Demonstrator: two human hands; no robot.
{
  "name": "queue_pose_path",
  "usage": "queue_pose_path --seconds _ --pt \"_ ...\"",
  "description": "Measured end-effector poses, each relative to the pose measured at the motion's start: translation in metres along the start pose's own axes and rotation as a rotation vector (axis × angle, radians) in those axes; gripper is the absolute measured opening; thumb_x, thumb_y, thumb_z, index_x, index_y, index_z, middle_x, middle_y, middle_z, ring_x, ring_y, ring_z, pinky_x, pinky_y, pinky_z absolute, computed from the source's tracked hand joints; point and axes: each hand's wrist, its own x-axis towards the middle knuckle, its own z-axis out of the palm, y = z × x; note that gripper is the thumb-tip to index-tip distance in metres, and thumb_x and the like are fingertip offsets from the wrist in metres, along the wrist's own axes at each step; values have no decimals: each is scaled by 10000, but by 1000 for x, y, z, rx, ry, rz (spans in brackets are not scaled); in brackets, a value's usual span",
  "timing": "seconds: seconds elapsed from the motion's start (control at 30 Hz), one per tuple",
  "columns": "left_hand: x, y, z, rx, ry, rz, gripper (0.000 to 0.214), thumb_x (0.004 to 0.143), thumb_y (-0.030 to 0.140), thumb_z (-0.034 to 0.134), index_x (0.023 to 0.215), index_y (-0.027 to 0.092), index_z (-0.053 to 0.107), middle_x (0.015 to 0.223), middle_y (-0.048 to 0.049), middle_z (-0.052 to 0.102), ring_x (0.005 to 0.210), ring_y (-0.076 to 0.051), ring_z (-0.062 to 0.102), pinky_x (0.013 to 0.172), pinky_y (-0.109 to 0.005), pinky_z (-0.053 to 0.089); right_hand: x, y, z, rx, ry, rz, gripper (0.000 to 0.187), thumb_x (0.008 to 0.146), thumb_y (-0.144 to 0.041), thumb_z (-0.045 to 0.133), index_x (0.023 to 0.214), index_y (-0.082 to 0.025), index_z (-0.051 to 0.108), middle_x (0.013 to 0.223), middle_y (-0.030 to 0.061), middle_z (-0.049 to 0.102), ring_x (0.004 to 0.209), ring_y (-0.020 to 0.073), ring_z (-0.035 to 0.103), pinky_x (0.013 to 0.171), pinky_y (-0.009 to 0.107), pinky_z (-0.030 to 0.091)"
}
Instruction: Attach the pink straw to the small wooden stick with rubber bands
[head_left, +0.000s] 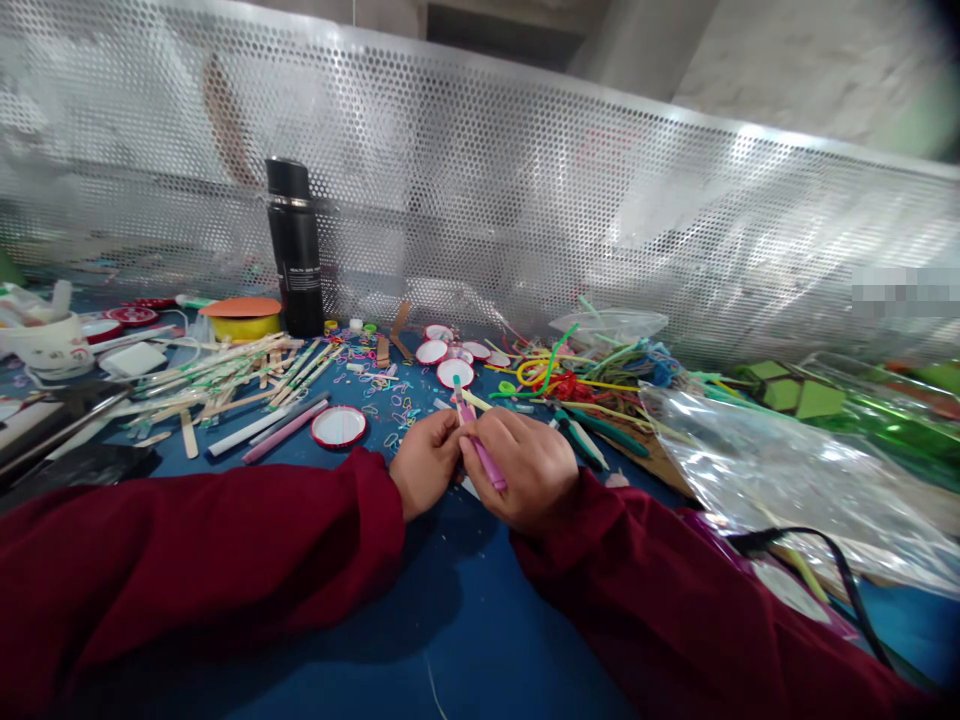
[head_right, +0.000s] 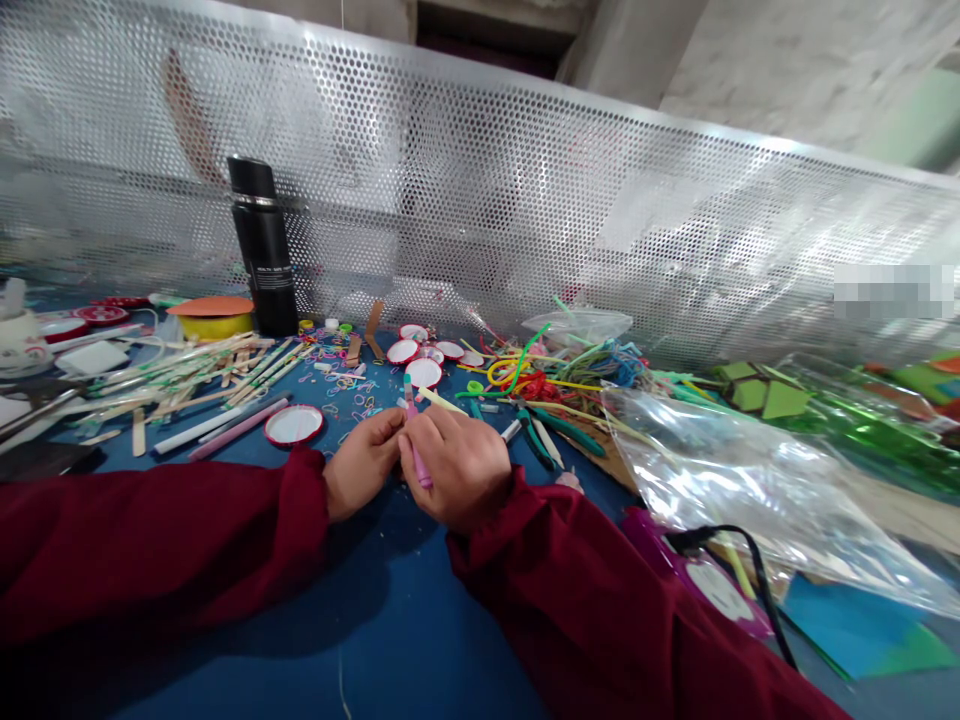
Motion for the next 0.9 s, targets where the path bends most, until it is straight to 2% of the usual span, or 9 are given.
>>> queue_pose_path --seconds 0.5,0.7,0.9 --pt "1 -2 1 -23 -4 17 272 860 396 536 716 177 462 612 40 455 501 -76 403 477 -207 342 1 2 0 -12 8 -13 163 912 -266 496 827 -177 602 757 49 601 704 160 532 634 286 369" --pt "1 -3 0 -17 -15 -12 237 865 389 525 784 166 520 645 29 499 520 -88 444 492 -215 386 1 4 1 -51 15 -10 159 912 -282 503 828 -179 591 755 42 597 692 159 518 626 299 345" --pt "1 0 1 -32 -13 -12 260 859 392 536 736 169 485 623 36 476 506 -79 425 483 -209 368 1 2 -1 -28 15 -17 163 911 -267 499 811 -178 592 748 44 593 695 158 519 636 298 357"
